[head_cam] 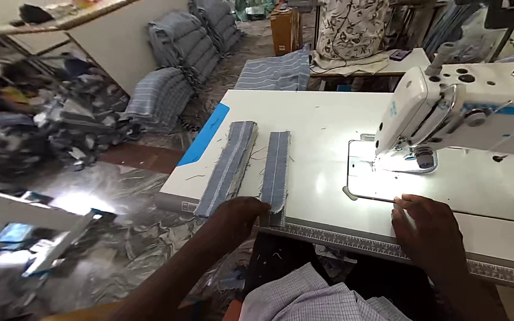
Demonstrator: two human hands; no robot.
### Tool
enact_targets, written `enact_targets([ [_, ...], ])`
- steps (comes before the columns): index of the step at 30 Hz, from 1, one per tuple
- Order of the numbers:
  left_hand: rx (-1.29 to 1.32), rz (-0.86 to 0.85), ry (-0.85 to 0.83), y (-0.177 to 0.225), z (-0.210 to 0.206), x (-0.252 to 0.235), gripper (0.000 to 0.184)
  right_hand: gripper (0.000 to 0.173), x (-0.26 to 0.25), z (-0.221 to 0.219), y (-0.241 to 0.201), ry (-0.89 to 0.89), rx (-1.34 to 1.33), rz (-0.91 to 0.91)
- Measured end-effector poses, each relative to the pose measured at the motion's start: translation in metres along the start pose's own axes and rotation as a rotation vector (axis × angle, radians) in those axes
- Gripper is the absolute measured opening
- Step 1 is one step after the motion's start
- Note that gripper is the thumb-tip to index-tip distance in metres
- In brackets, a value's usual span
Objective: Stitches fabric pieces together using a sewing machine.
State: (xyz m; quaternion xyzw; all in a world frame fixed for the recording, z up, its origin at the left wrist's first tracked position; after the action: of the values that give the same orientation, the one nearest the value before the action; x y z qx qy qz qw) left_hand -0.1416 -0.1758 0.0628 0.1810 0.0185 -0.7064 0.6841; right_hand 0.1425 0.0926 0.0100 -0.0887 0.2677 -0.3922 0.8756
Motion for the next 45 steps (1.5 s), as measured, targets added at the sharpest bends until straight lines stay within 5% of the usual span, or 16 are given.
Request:
enact_targets([
  [2, 0.096, 0.068, 0.099, -0.015, 0.011, -0.009, 0.012, 0.043, 0.0, 0.0, 0.001, 0.007, -0.003, -0.001],
  [10, 0.058, 0.208, 0.288, -0.042, 0.061, -0.056, 0.017, 0.042, -0.002, -0.002, 0.006, -0.008, -0.019, -0.035],
  [14, 0.001, -0.023, 0.271, 0.046, 0.061, -0.071, 0.021, 0.044, 0.001, 0.014, -0.019, -0.051, -0.369, -0.066],
  [18, 0.544, -0.24, 0.385, 0.129, 0.035, -0.076, 0.021, 0.073, 0.021, 0.033, -0.099, -0.346, -0.9, 0.157],
  [22, 0.789, 0.012, 0.398, 0.12, 0.011, -0.094, 0.014, 0.028, 0.031, 0.022, -0.122, -0.503, -1.134, -0.023],
  [28, 1.05, 0.212, 0.42, 0.108, -0.021, -0.09, 0.026, 0.024, 0.02, 0.038, -0.095, -0.328, -1.051, -0.181],
  [45, 0.807, -0.052, 0.663, 0.136, 0.017, -0.093, 0.01, 0.005, 0.001, 0.1, -0.112, -0.026, -0.968, 0.071],
])
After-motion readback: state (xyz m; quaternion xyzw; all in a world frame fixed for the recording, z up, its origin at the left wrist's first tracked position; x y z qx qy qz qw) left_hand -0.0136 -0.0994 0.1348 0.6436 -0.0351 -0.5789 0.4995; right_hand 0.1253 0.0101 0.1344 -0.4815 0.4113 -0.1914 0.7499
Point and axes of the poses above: each hand's wrist, its own x-axis away from the middle knuckle, its own z-axis out of the back of the hand, y = z × x, the point moved 7 cm from there along -x, towards the middle knuckle, and after that the axes turned 13 degrees about -z, right-handed, at the moved point
